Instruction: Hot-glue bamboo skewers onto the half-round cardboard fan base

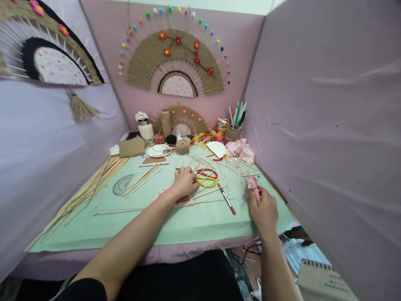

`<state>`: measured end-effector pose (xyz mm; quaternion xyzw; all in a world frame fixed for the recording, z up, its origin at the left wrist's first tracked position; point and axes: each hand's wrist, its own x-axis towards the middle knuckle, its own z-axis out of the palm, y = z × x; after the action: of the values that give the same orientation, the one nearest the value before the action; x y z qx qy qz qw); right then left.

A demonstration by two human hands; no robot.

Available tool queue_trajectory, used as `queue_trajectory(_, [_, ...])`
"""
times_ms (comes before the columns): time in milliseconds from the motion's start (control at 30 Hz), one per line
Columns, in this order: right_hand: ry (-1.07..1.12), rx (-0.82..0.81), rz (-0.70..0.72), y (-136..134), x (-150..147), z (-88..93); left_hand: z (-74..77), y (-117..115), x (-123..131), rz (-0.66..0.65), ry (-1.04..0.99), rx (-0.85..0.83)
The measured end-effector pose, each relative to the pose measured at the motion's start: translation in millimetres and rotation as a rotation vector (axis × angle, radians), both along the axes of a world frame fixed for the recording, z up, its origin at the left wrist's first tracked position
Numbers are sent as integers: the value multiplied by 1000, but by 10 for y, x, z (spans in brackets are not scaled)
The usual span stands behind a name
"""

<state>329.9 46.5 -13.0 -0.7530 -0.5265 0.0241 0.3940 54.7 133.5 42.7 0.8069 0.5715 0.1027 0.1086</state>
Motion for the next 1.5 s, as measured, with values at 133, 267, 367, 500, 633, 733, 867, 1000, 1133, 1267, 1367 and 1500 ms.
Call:
queue_trajectory(133, [2,-15,-5,-2,-11,13,-12,9,-7,-2,4,-2])
queue_trajectory(267, [3,-9,-1,2,-12,11,-6,5,-8,-3,10,-4])
queue_trajectory(367, [-8,9,0,5,-5,-1,8,-2,-5,4,3,-5])
queue_trajectory(500, [-15,2,-7,7,0,-8,29,-6,-32,21,-30,3])
queue_trajectory(633, [-21,7,-12,6,0,-4,33,12,-115,-75,-31,-5])
queue_trajectory(733, [-22,6,-9,5,0,-3,32,35,-184,-173,3,-47])
queue_trajectory(867, [-15,4,-14,-1,-3,-8,62,46,-252,-245,25,-86])
queue_trajectory(1000, [-9,-12,-29,-5,-5,-10,93,34,-297,-283,30,-116])
queue_trajectory(1133, [-12,-27,-23,-9,-5,-5,78,31,-314,-295,34,-139])
queue_trajectory(1267, [-18,-7,-20,-7,-3,-13,46,37,-321,-290,48,-137])
queue_trajectory(1367, [-13,-17,-26,-4,-3,-21,22,44,-333,-288,43,-130])
queue_trajectory(1500, [-5,-38,-32,-3,-11,-15,0,54,-347,-293,47,-132])
